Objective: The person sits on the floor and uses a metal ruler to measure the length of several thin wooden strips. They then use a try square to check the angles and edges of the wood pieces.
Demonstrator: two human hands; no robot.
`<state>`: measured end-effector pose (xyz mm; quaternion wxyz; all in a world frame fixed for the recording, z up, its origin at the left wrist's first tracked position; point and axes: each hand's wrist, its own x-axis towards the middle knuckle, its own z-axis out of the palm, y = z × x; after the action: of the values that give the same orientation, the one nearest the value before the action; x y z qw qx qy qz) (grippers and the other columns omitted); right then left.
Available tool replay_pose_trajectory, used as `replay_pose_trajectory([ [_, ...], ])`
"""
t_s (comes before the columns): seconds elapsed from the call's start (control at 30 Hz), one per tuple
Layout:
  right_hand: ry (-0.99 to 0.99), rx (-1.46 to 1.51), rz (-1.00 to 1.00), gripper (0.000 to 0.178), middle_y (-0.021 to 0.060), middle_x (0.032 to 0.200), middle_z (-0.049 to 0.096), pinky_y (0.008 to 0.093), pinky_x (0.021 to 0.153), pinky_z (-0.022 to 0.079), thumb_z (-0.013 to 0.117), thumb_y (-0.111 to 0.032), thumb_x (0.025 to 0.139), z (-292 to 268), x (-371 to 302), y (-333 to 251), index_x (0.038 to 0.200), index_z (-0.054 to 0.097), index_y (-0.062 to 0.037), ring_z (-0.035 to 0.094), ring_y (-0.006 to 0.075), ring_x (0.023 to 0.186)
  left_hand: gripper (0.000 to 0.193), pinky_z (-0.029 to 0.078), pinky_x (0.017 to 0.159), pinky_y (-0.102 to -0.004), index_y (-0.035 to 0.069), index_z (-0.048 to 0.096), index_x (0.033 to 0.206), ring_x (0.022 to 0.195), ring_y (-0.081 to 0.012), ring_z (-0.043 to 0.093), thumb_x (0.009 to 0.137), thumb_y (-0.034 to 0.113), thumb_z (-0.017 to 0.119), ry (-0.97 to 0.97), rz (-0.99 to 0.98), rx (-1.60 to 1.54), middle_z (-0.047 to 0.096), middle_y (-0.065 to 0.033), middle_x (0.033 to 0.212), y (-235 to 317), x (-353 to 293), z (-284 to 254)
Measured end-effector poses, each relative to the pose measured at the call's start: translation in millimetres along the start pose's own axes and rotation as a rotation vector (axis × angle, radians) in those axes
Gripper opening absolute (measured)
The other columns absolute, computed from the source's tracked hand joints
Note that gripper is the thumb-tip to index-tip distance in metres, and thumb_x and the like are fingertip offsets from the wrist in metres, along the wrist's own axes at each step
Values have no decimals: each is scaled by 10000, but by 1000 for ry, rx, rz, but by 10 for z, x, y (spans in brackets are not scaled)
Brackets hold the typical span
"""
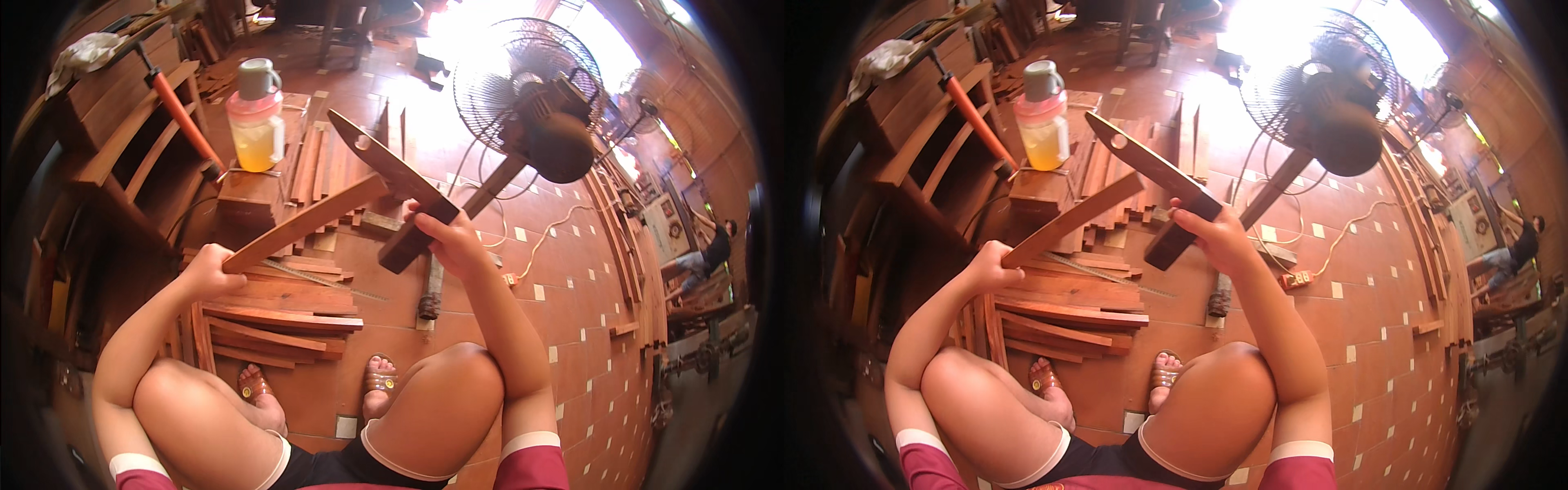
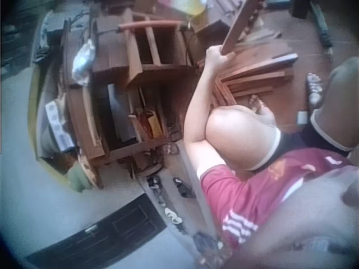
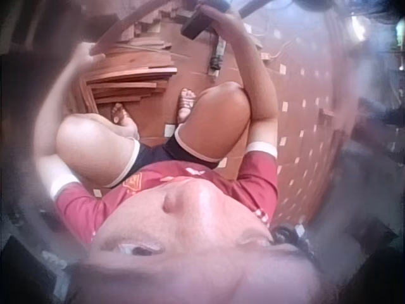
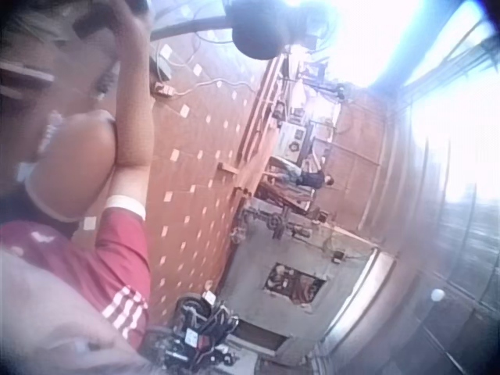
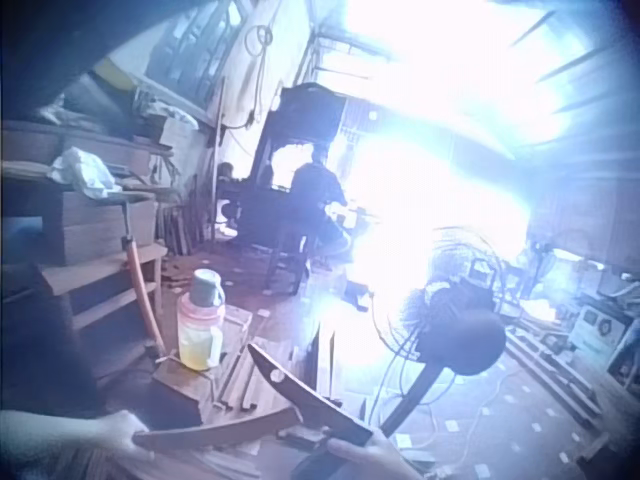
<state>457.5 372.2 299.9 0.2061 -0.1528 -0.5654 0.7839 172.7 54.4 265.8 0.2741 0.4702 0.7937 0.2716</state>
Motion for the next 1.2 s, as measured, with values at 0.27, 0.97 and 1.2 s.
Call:
replay_pose_trajectory([
  [0.27,16,35,-36,300,-5,998,648,233,691,449,781,-162,867,114,0,-22,1116,650,-59,595,66,877,267,402,528,-316,-47,575,675,569,-77,444,691,186,706,-60,-27,-39,473,-43,548,74,-3,39],
  [0.97,-61,-95,-127,348,-22,953,650,242,783,483,800,-222,848,279,-24,-46,1113,658,-46,590,67,872,185,378,496,-290,22,571,621,550,-59,466,702,102,716,-145,-105,-181,503,23,569,140,-19,124],
  [1.2,-20,-139,-60,391,-20,939,646,257,779,484,823,-261,832,311,-89,-133,1095,651,-27,576,68,849,197,371,501,-290,25,554,609,552,-57,457,694,84,722,-159,-79,-164,504,30,579,92,5,155],
])
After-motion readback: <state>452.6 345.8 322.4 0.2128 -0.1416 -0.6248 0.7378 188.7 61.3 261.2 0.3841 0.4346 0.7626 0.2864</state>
